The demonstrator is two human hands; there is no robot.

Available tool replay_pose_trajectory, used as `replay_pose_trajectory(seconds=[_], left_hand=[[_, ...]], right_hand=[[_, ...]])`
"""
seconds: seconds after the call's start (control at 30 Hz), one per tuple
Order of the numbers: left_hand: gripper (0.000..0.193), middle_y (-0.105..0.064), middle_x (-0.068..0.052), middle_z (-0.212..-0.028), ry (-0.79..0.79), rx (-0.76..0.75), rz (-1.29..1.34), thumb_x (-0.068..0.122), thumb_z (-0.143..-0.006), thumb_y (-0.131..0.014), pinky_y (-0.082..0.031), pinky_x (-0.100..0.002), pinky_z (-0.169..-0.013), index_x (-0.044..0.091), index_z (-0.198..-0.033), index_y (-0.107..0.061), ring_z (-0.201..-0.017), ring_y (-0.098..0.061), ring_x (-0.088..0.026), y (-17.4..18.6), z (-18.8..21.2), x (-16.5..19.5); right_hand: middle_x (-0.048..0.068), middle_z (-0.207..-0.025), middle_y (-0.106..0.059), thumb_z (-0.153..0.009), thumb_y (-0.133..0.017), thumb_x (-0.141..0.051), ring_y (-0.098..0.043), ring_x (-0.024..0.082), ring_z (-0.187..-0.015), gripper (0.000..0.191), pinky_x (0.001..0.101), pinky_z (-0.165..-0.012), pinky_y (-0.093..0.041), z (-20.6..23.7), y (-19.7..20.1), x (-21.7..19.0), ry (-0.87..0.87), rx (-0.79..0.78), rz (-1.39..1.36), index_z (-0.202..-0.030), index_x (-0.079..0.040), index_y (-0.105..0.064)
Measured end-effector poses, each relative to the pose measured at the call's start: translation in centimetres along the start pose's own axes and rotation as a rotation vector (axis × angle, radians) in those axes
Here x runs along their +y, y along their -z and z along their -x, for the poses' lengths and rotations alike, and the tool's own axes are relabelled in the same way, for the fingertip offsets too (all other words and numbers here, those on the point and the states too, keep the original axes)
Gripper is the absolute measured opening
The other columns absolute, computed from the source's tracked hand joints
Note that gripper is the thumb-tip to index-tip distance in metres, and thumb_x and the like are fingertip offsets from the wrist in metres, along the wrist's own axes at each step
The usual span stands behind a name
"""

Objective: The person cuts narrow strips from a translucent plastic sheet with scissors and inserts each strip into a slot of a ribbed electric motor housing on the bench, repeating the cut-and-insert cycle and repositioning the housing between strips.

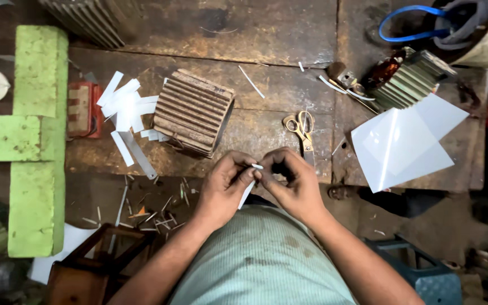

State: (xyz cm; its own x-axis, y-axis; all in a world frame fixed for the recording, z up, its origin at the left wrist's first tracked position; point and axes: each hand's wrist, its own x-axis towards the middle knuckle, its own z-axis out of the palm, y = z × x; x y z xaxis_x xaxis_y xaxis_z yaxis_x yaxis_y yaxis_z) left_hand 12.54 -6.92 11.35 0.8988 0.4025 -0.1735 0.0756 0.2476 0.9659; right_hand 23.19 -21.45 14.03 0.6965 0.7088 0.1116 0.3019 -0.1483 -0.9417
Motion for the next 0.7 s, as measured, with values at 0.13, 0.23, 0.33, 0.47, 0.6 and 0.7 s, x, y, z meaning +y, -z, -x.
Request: replay_pose_trajectory(seconds=[0.13,0.23,0.33,0.47,0.6,0.7], left_hand=[[0.018,-0.073,-0.003,-0.098,-0.014,-0.048,-0.126,0.019,-0.098,-0.066,-0.057,-0.026,-0.081,0.007,-0.11,-0.063,-0.092,-0.07,-0.011,1.0,0.4,1.7],[0.02,-0.068,-0.01,-0.106,-0.327,-0.048,-0.363,0.019,-0.096,-0.071,-0.057,-0.031,-0.081,0.002,-0.105,-0.067,-0.097,-0.07,-0.018,2.1,0.4,2.9],[0.019,-0.069,-0.008,-0.095,-0.289,-0.036,-0.425,0.021,-0.094,-0.074,-0.057,-0.032,-0.075,0.004,-0.1,-0.068,-0.087,-0.072,-0.022,2.4,-0.2,3.0],[0.016,-0.069,-0.01,-0.097,-0.362,-0.015,-0.48,0.017,-0.096,-0.073,-0.056,-0.037,-0.08,0.003,-0.1,-0.066,-0.091,-0.071,-0.027,2.5,-0.4,2.3],[0.017,-0.071,-0.011,-0.102,-0.427,-0.079,-0.525,0.014,-0.096,-0.073,-0.057,-0.039,-0.081,0.004,-0.107,-0.065,-0.095,-0.071,-0.029,3.6,-0.6,1.6],[0.039,-0.071,-0.01,-0.106,-0.201,-0.227,-0.413,0.01,-0.088,-0.074,-0.061,-0.034,-0.075,0.005,-0.122,-0.057,-0.088,-0.075,-0.023,4.6,-0.6,1.1]], right_hand=[[0.008,-0.098,-0.072,-0.091,-0.074,0.0,-0.07,0.015,-0.089,0.009,0.028,-0.077,-0.057,0.1,-0.1,-0.8,0.0,0.0,-0.002,-0.1,0.001,-0.071],[0.008,-0.099,-0.074,-0.09,-0.075,-0.002,-0.071,0.014,-0.089,0.01,0.0272,-0.075,-0.056,0.5,-0.4,-1.6,0.006,0.047,0.119,-0.099,0.0,-0.073],[0.007,-0.097,-0.074,-0.09,-0.076,-0.004,-0.07,0.015,-0.087,0.011,0.0273,-0.076,-0.056,0.6,-0.9,-2.2,-0.085,0.049,0.073,-0.1,0.0,-0.072],[0.008,-0.094,-0.072,-0.086,-0.078,-0.005,-0.068,0.017,-0.085,0.017,0.0285,-0.076,-0.055,0.8,-1.6,-2.6,-0.183,0.018,0.03,-0.1,0.0,-0.07],[0.008,-0.095,-0.074,-0.092,-0.076,-0.007,-0.07,0.016,-0.086,0.01,0.0297,-0.077,-0.055,1.1,-2.4,-2.4,-0.122,0.086,0.139,-0.099,-0.001,-0.071],[0.008,-0.098,-0.073,-0.093,-0.075,-0.008,-0.071,0.016,-0.09,0.011,0.0302,-0.08,-0.056,1.4,-3.2,-2.2,-0.075,0.126,0.225,-0.101,-0.001,-0.07]])
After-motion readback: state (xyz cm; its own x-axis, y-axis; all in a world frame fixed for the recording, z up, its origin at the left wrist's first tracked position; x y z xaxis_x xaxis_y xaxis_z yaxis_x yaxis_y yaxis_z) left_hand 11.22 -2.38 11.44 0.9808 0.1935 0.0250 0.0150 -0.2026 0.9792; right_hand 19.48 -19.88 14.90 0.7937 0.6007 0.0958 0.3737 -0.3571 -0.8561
